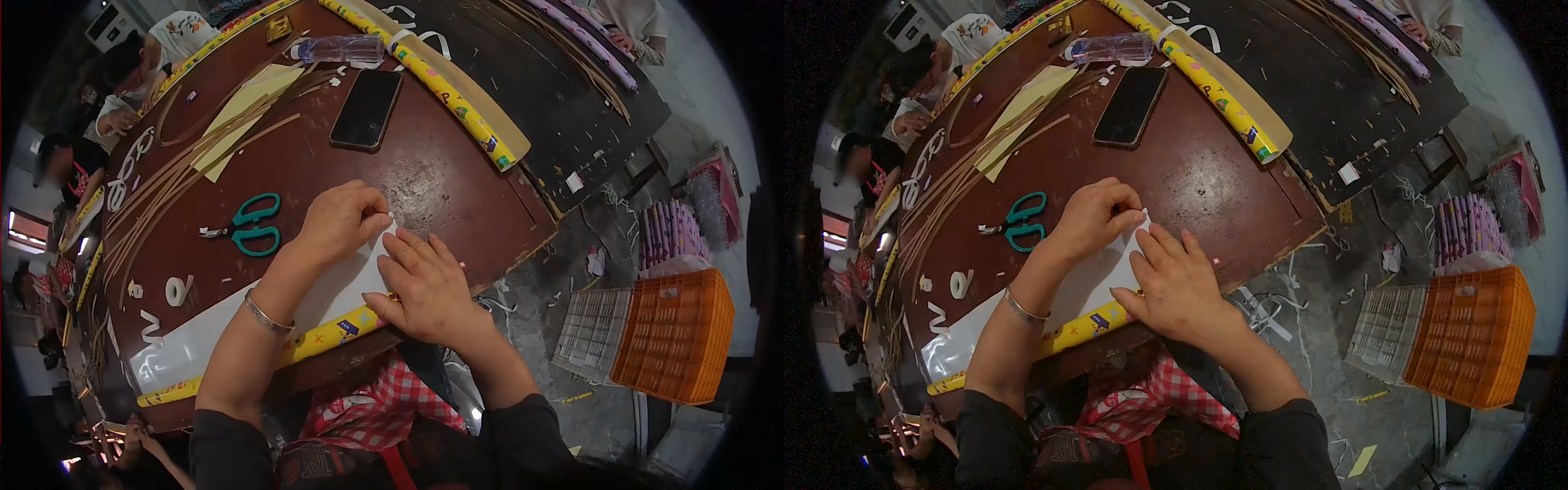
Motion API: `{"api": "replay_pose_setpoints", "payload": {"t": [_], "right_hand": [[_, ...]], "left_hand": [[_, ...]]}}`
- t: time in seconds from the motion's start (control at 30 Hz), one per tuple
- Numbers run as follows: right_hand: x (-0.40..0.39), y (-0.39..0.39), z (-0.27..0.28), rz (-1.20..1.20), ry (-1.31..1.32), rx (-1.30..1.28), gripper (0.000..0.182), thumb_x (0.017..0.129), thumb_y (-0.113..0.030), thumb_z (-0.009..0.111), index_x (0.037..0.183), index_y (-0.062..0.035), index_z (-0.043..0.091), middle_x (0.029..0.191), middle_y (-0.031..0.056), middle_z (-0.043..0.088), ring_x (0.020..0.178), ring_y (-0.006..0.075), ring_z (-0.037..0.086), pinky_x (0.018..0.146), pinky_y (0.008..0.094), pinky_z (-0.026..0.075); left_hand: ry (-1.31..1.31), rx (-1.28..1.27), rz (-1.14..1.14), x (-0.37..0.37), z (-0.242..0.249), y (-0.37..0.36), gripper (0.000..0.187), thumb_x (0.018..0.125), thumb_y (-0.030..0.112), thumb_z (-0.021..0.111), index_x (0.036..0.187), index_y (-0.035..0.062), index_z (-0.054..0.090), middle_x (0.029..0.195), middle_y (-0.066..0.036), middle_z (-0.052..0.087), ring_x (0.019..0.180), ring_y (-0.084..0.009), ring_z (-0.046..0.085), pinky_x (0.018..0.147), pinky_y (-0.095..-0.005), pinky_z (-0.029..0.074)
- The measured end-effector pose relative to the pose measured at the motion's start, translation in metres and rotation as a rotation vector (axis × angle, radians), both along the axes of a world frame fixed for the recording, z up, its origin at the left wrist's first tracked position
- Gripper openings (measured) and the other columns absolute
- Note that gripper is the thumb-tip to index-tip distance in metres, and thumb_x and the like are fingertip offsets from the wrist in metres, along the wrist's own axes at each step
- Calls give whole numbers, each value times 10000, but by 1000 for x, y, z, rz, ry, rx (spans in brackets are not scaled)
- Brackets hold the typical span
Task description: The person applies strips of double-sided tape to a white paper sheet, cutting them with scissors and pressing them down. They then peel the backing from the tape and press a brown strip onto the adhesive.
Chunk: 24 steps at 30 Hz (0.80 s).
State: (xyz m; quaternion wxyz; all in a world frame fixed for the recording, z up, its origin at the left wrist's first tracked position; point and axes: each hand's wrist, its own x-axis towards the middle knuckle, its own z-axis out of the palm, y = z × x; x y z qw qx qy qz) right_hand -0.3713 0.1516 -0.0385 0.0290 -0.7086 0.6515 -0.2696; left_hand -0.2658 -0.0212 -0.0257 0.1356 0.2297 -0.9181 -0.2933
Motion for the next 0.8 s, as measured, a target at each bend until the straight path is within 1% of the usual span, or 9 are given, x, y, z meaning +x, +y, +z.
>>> {"api": "replay_pose_setpoints", "payload": {"t": [0.07, 0.17, 0.2, 0.27, 0.4, 0.5, 0.7, 0.77, 0.8], "right_hand": [[0, 0, 0, -2, 0, 7, 437, 879, -440, 641, 1061, -44, 657, 1285, 195, 587, 1265, 353, 532, 1030, 578, 403], [0, 0, 0, -8, -1, -7, 439, 875, -440, 646, 1065, -45, 658, 1281, 193, 591, 1267, 352, 532, 1031, 577, 404], [0, 0, 0, -8, -1, -7, 439, 875, -440, 646, 1065, -45, 658, 1281, 193, 591, 1267, 352, 532, 1031, 577, 404], [0, 0, -1, -8, 0, -4, 439, 876, -441, 643, 1066, -46, 659, 1280, 193, 594, 1269, 353, 532, 1033, 577, 403], [1, 0, -2, -12, 7, -5, 442, 881, -446, 635, 1068, -46, 657, 1291, 193, 588, 1271, 354, 530, 1033, 577, 403], [0, 0, 0, -6, 2, 15, 445, 888, -450, 626, 1071, -46, 656, 1298, 193, 584, 1276, 355, 526, 1032, 578, 404], [0, 0, 1, 1, 6, 20, 443, 890, -446, 625, 1073, -45, 656, 1303, 191, 581, 1277, 355, 523, 1027, 578, 407], [0, 0, 2, 11, -24, 27, 487, 901, -432, 616, 1062, 24, 675, 1282, 222, 581, 1287, 357, 505, 1052, 577, 385], [0, 0, 2, 11, -24, 28, 487, 901, -432, 616, 1062, 24, 675, 1282, 222, 581, 1287, 357, 505, 1052, 577, 385]], "left_hand": [[-11, -4, 10, -1, -1, 0, 113, 800, 169, 724, 846, 76, 679, 800, -98, 621, 788, -296, 643, 697, -404, 502], [-9, -32, 25, -1, 0, 4, 108, 805, 170, 718, 846, 78, 680, 801, -98, 620, 788, -303, 640, 699, -407, 502], [-9, -32, 24, -1, -1, 5, 108, 805, 170, 718, 846, 78, 680, 801, -98, 620, 788, -303, 640, 699, -407, 502], [31, -89, 16, 0, -3, 7, 108, 816, 125, 723, 866, 42, 675, 805, -112, 609, 742, -290, 628, 668, -376, 495], [31, -114, 25, 0, -6, 7, 95, 825, 114, 715, 861, 38, 671, 808, -114, 607, 738, -287, 625, 661, -374, 493], [57, -62, 62, 0, -7, 7, 84, 834, 105, 708, 863, 36, 671, 814, -113, 605, 733, -285, 622, 660, -371, 491], [41, -37, 14, 1, -1, 5, 93, 831, 101, 714, 873, 31, 671, 819, -110, 606, 734, -282, 627, 657, -369, 494], [37, -69, -6, 0, -1, 4, 93, 829, 104, 717, 874, 36, 672, 814, -106, 604, 735, -282, 628, 654, -369, 496], [37, -68, -6, 0, -1, 5, 93, 829, 104, 717, 874, 36, 672, 814, -106, 604, 735, -282, 628, 654, -369, 496]]}}
